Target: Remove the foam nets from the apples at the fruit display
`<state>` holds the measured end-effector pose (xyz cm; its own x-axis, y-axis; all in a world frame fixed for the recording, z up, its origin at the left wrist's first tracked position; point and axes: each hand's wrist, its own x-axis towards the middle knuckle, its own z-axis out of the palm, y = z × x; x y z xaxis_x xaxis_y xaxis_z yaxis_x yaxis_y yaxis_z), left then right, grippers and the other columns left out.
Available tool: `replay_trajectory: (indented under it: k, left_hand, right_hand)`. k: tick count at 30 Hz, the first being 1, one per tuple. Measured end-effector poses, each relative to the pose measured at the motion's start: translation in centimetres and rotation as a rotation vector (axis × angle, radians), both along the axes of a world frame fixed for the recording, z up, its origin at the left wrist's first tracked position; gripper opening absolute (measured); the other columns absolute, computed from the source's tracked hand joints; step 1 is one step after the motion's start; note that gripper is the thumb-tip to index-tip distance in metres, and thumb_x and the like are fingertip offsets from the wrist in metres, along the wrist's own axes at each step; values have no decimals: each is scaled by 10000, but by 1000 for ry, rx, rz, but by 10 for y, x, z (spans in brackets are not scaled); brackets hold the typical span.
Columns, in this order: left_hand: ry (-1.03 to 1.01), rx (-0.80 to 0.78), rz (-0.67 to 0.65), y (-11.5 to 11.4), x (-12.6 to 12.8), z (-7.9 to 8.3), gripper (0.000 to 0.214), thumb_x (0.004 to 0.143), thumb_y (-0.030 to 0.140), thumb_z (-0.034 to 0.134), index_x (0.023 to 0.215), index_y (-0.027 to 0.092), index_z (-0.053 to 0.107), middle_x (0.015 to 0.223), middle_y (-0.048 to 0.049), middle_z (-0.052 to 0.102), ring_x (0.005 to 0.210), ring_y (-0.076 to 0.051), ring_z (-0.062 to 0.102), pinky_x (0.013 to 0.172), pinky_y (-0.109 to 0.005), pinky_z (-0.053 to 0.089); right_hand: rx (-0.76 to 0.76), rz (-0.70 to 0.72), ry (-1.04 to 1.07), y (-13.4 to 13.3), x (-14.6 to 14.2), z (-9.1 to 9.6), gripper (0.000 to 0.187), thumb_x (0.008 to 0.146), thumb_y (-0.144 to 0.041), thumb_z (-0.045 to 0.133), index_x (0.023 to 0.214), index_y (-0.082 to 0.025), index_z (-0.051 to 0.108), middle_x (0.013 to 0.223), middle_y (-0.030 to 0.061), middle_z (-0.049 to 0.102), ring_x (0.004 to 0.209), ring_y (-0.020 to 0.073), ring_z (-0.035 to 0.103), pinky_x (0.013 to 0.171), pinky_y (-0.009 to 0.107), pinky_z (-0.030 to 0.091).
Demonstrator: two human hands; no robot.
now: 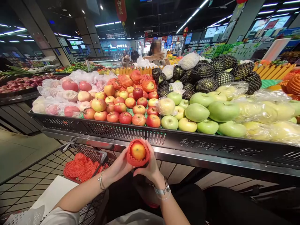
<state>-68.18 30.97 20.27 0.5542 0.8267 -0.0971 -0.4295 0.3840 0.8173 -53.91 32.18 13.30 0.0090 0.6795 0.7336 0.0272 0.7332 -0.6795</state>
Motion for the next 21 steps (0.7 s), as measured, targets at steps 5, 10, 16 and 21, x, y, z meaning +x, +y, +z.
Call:
replay_trajectory:
  k: [5,10,16,21]
  left_hand:
    - [122,131,69,6,2,-20,555,851,656,487,1230,270,615,1383,-29,560,1359,-250,427,1199,-447,229]
    - [292,280,95,9,-4,-31,691,847,719,384,1329,245,530,1448,-49,488,1407,-257,344,1212,-484,176]
    - [391,441,2,-1,-8,-17,709,838,696,439,1374,236,486,1530,-37,367,1439,-279,255,1221,-419,139]
    - [291,314,-160,-3,-6,-6,748,838,760,303,1351,237,453,1414,-94,474,1339,-287,393,1127,-457,303]
  right_hand:
    - [-52,-150,74,6,-14,-10,946,638,-680,725,1384,-224,365,1311,169,521,1207,335,560,1021,503,466]
    - [-69,-46,98,5,-12,-9,1039,558,-724,744,1375,-229,336,1300,172,543,1186,335,575,1005,488,481]
    - [25,-117,61,-6,-1,-14,802,560,-380,858,1251,-250,472,1193,102,622,1120,316,618,975,459,506]
    - [47,-115,85,-15,6,-10,792,607,-368,842,1283,-266,441,1258,102,577,1183,310,571,1011,471,478]
